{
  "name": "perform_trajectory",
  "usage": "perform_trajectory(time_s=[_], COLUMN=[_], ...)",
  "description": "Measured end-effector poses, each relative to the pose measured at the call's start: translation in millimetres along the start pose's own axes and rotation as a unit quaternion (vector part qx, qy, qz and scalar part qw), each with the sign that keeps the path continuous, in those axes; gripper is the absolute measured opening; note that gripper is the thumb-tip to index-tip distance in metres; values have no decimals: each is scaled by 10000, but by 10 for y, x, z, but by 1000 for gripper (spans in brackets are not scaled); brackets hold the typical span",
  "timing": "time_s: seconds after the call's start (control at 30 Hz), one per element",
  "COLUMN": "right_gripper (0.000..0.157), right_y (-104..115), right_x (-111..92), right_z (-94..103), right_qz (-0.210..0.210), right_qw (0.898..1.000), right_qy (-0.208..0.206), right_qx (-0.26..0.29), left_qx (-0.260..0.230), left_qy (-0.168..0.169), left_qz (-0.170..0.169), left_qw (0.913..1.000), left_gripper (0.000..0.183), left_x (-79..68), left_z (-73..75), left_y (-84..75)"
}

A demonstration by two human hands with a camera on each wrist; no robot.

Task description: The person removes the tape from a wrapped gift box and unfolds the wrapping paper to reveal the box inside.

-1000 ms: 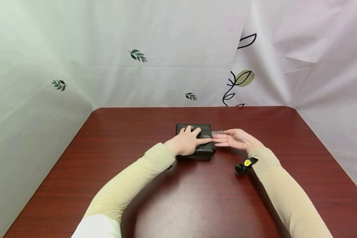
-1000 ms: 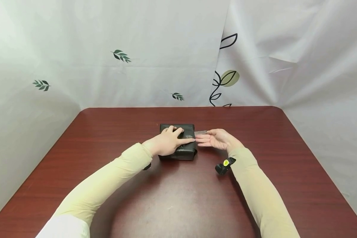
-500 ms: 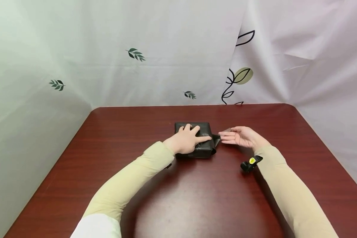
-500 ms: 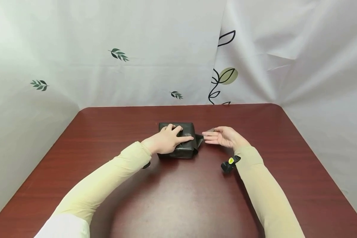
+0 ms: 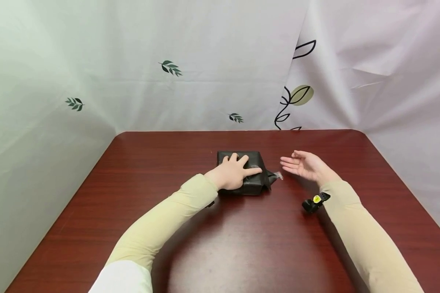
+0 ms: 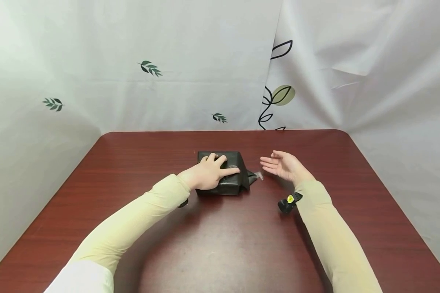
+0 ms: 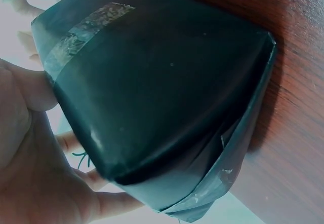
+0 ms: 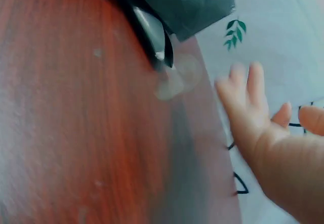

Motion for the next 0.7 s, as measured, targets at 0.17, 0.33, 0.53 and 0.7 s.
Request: perform_trajectory(time_s=[0.17,0.33,0.53,0.7], right_gripper=[35,26,48,50], right_y=[14,-96,-304,-417], right_x=[-58,-78,-87,-84], right_z=[-50,-222,-392,-505], right_qz=[745,1008,603,517], right_qw=[9806,9433,9438,9520], right_qy=[-550,-572,-452,-315], right_qx=[-1730,-3111,-3218,-3000], left_qx=[8,-64,-68,-25], left_qy=[-9,-34,-13,-120], left_qz=[-26,3,10,-34], left_qw=[10000,10000,10000,9999], left_gripper=[65,65,65,65], left_x=[-12,-11,-11,-8], left_z=[-2,2,-9,-10], left_y=[6,16,12,17])
Point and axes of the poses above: each hand's wrist, its own x-axis towards the middle knuckle, its own z-axis out of the back of the hand, y = z × x, the point moved 3 cm from there along x, towards the middle knuckle, and after that the axes turned 3 degrees about -y, right-handed, at the moved point
